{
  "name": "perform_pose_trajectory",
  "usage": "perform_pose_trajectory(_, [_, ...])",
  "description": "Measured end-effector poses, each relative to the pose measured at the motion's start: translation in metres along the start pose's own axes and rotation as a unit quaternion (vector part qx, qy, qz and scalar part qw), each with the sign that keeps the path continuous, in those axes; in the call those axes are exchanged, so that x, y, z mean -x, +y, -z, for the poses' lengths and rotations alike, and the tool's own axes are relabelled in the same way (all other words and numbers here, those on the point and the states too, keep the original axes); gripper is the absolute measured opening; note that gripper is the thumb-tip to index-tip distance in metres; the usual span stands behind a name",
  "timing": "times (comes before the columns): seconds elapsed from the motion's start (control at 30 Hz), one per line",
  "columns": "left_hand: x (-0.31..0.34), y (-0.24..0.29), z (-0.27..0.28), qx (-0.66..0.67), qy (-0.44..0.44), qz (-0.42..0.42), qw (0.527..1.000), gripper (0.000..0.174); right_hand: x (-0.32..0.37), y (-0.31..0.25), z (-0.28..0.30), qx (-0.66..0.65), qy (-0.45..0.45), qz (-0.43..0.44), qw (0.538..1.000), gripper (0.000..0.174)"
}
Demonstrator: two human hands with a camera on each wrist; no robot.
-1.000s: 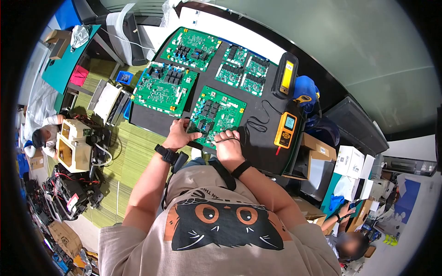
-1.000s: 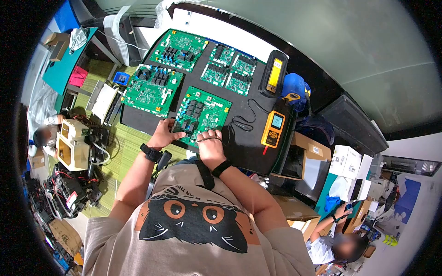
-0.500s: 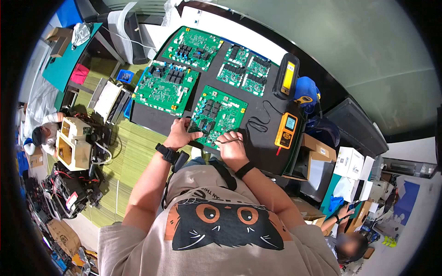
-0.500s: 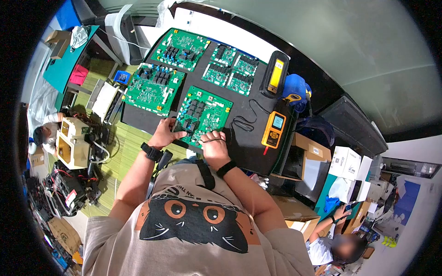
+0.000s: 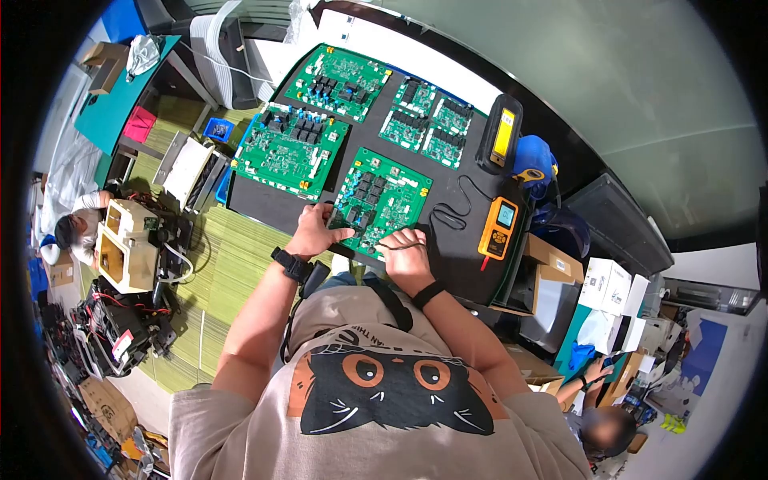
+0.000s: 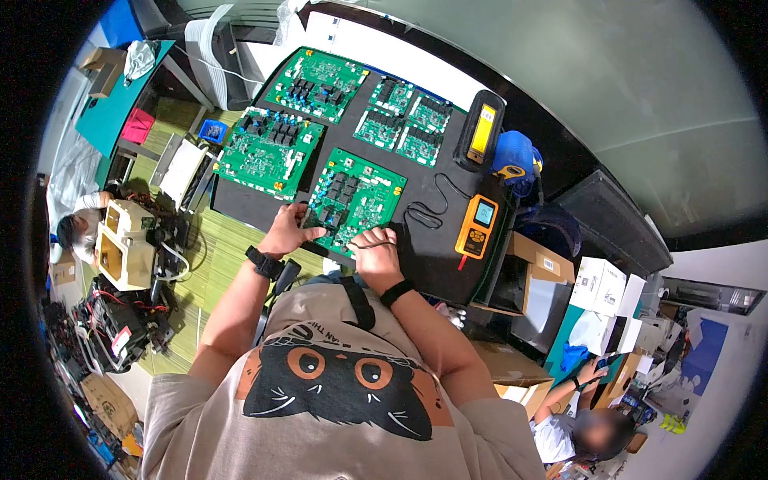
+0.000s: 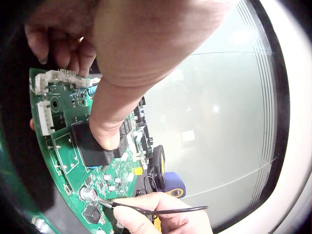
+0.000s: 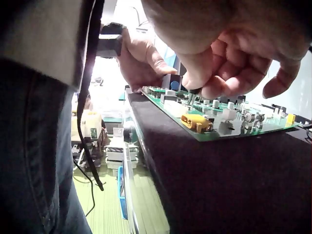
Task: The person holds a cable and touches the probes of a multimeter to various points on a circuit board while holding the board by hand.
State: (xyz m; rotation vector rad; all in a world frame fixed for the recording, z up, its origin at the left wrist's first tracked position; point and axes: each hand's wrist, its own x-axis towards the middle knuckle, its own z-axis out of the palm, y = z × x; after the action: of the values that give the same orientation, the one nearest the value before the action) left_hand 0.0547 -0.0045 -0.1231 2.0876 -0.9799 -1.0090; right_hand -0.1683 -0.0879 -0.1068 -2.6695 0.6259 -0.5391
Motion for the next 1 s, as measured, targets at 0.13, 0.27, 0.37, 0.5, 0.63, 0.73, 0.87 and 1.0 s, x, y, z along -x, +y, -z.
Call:
perform_pose_trajectory(0.13, [0.000, -0.001, 0.000, 0.007, -0.002, 0.000, 1.000, 0.081, -0.002, -0.002, 0.001, 0.022, -0.005, -0.002, 1.000, 0.005])
perform_pose_trajectory(0.27, [0.003, 0.006, 0.003, 0.009, -0.007, 0.007, 1.000, 0.081, 0.000, -0.001, -0.005, 0.009, 0.015, -0.006, 1.000, 0.008])
perform_pose_trajectory(0.37, [0.004, 0.010, 0.005, -0.007, -0.008, 0.005, 1.000, 0.082, 0.001, -0.002, -0.002, 0.000, -0.009, -0.025, 1.000, 0.003])
perform_pose_trajectory(0.5, [0.004, 0.011, 0.005, -0.007, -0.012, 0.012, 1.000, 0.083, 0.000, -0.002, -0.003, -0.002, -0.010, -0.027, 1.000, 0.003])
perform_pose_trajectory(0.63, [0.003, 0.009, 0.004, -0.008, -0.009, 0.010, 1.000, 0.084, -0.001, -0.002, -0.003, -0.002, -0.004, -0.022, 1.000, 0.005])
perform_pose_trajectory(0.73, [0.001, 0.008, 0.003, -0.023, -0.011, 0.015, 1.000, 0.084, -0.004, -0.006, -0.005, 0.013, -0.013, -0.029, 0.999, 0.007])
perform_pose_trajectory(0.87, [0.001, 0.011, 0.005, -0.036, -0.020, 0.013, 0.999, 0.084, -0.007, -0.008, -0.005, 0.037, -0.014, -0.023, 0.999, 0.009])
perform_pose_trajectory(1.0, [0.000, 0.001, 0.000, 0.002, 0.001, 0.003, 1.000, 0.082, -0.010, -0.011, -0.007, 0.061, -0.008, -0.018, 0.998, 0.009])
